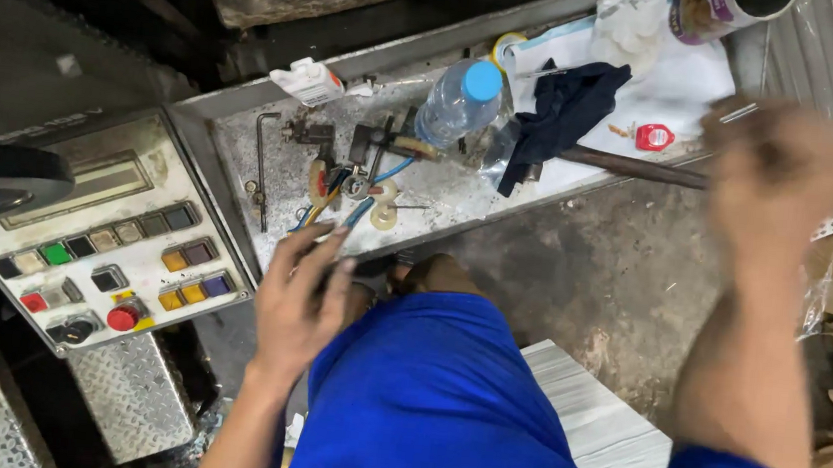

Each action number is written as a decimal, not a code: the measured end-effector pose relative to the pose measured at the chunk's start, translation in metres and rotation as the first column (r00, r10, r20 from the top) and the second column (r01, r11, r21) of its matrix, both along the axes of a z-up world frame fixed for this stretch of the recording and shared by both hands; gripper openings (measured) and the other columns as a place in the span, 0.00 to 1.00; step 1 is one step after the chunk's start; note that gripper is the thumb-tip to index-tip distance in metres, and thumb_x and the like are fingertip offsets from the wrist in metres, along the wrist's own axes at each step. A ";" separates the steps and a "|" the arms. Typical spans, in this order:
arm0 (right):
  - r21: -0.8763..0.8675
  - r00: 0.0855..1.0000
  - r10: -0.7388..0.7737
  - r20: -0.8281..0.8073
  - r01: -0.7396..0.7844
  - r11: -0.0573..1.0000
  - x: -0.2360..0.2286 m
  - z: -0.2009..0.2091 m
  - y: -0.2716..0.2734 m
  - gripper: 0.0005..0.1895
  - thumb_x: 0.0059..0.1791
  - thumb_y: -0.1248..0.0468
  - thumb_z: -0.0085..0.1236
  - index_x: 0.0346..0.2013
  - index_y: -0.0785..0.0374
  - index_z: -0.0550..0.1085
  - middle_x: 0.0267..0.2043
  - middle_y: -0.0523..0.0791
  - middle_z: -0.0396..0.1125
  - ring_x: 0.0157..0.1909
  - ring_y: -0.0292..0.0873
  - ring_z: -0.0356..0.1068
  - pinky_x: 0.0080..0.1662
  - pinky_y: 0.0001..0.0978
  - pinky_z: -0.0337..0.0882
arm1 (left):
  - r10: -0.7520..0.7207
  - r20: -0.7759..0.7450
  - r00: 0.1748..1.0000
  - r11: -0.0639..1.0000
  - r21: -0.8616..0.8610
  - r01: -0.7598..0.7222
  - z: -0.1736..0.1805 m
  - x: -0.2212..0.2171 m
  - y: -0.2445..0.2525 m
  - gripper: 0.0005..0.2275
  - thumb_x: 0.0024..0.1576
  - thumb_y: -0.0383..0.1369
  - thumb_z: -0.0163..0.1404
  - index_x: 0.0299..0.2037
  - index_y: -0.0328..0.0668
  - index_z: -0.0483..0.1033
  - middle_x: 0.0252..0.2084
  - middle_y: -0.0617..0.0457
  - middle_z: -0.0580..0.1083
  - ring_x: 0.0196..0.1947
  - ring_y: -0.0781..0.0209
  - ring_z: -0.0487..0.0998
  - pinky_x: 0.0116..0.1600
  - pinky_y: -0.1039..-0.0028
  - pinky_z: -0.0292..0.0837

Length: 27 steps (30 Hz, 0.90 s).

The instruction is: The person sorts small metal parts and hardware from a workbench into a cylindrical container. They pick up various items, including washers, bolts, and red plastic caps, and place them into the container. The person also briefly handles a cloth and a water bottle while organizing the workspace.

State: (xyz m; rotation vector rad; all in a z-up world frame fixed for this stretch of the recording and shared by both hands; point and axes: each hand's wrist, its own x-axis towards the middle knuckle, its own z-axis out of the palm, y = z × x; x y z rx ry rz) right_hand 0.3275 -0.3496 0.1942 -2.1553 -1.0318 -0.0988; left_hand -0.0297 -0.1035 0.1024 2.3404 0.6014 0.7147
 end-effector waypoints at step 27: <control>-0.613 0.992 -0.122 -0.008 0.092 0.785 0.112 -0.130 -0.036 0.22 0.47 0.64 0.73 0.54 0.72 0.81 0.59 0.61 0.68 0.57 0.65 0.67 0.59 0.52 0.67 | 0.263 -0.003 0.965 0.945 -0.199 -0.259 0.016 -0.035 0.013 0.11 0.59 0.19 0.57 0.51 0.29 0.81 0.57 0.41 0.74 0.50 0.53 0.77 0.52 0.70 0.76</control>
